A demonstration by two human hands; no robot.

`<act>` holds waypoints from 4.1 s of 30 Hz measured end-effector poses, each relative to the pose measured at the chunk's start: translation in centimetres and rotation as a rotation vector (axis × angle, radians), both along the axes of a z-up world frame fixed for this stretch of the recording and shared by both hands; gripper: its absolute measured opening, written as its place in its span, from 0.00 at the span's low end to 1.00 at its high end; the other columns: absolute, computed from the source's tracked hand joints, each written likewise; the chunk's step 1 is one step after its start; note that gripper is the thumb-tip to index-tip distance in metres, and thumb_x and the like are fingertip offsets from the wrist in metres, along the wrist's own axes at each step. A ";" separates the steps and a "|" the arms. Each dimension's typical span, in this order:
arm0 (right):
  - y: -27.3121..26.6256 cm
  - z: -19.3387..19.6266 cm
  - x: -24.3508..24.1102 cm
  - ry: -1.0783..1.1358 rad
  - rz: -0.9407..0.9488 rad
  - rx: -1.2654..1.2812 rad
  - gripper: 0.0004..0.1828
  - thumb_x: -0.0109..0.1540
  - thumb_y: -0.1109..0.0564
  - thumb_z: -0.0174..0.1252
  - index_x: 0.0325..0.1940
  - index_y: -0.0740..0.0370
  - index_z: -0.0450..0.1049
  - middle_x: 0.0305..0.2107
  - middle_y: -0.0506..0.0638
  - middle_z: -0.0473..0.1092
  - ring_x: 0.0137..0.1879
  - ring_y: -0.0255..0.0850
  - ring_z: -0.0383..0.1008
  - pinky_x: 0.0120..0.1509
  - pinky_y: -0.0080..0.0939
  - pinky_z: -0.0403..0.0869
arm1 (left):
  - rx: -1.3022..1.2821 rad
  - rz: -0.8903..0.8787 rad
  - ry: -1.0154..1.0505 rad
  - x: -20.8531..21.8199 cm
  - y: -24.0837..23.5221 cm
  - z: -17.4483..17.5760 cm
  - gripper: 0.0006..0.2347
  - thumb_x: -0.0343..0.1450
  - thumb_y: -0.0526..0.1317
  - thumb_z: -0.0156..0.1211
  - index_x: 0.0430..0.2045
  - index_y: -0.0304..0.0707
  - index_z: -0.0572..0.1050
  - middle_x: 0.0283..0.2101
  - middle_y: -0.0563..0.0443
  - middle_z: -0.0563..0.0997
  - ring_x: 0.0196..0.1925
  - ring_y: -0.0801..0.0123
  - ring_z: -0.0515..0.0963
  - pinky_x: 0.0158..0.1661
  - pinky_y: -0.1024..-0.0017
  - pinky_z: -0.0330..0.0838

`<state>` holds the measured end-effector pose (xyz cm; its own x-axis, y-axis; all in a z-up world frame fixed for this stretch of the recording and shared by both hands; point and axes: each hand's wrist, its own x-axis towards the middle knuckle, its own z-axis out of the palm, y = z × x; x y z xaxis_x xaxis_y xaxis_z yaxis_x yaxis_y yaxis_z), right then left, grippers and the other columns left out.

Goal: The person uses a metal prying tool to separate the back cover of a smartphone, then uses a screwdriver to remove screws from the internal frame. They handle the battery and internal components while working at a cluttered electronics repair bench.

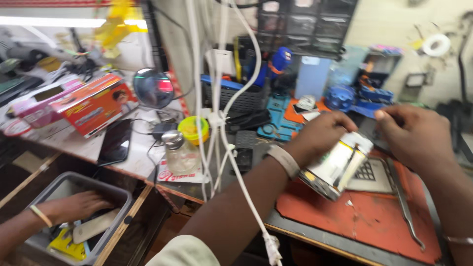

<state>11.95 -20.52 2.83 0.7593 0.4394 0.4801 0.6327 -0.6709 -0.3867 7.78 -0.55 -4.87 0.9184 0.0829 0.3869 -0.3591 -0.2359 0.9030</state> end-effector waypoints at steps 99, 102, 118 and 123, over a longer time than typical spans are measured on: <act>0.7 -0.4 0.7 -0.098 0.288 -0.057 0.31 0.52 0.46 0.75 0.54 0.62 0.77 0.50 0.59 0.76 0.57 0.54 0.75 0.60 0.51 0.73 | -0.682 0.237 0.063 -2.4 4.5 3.9 0.07 0.69 0.27 0.50 0.34 0.34 0.76 0.31 0.50 0.77 0.28 0.73 0.74 0.30 0.75 0.71; 0.8 -0.4 0.1 -0.052 0.326 -0.005 0.24 0.54 0.47 0.72 0.50 0.61 0.79 0.44 0.55 0.79 0.51 0.49 0.79 0.56 0.48 0.76 | -0.562 0.233 0.065 -2.5 3.3 4.4 0.07 0.69 0.28 0.50 0.34 0.33 0.77 0.32 0.49 0.78 0.29 0.75 0.75 0.31 0.76 0.72; -0.5 5.0 -6.3 -0.201 0.465 0.102 0.15 0.58 0.50 0.70 0.44 0.58 0.81 0.29 0.48 0.79 0.35 0.41 0.81 0.42 0.42 0.77 | -0.027 0.352 0.037 -3.2 2.2 4.5 0.07 0.68 0.30 0.53 0.32 0.34 0.79 0.32 0.52 0.82 0.32 0.78 0.77 0.34 0.76 0.72; -8.1 9.3 -12.2 -0.056 0.529 0.330 0.26 0.56 0.42 0.72 0.47 0.63 0.77 0.55 0.53 0.76 0.48 0.37 0.81 0.55 0.39 0.80 | 0.042 0.397 0.086 -3.6 1.5 5.0 0.08 0.69 0.33 0.52 0.35 0.36 0.80 0.32 0.52 0.83 0.32 0.75 0.79 0.34 0.74 0.73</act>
<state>-0.24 -28.57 12.08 0.4495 0.5703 0.6875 0.8718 -0.1123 -0.4768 4.16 0.99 0.10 0.8473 0.4233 0.3206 -0.1561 -0.3786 0.9123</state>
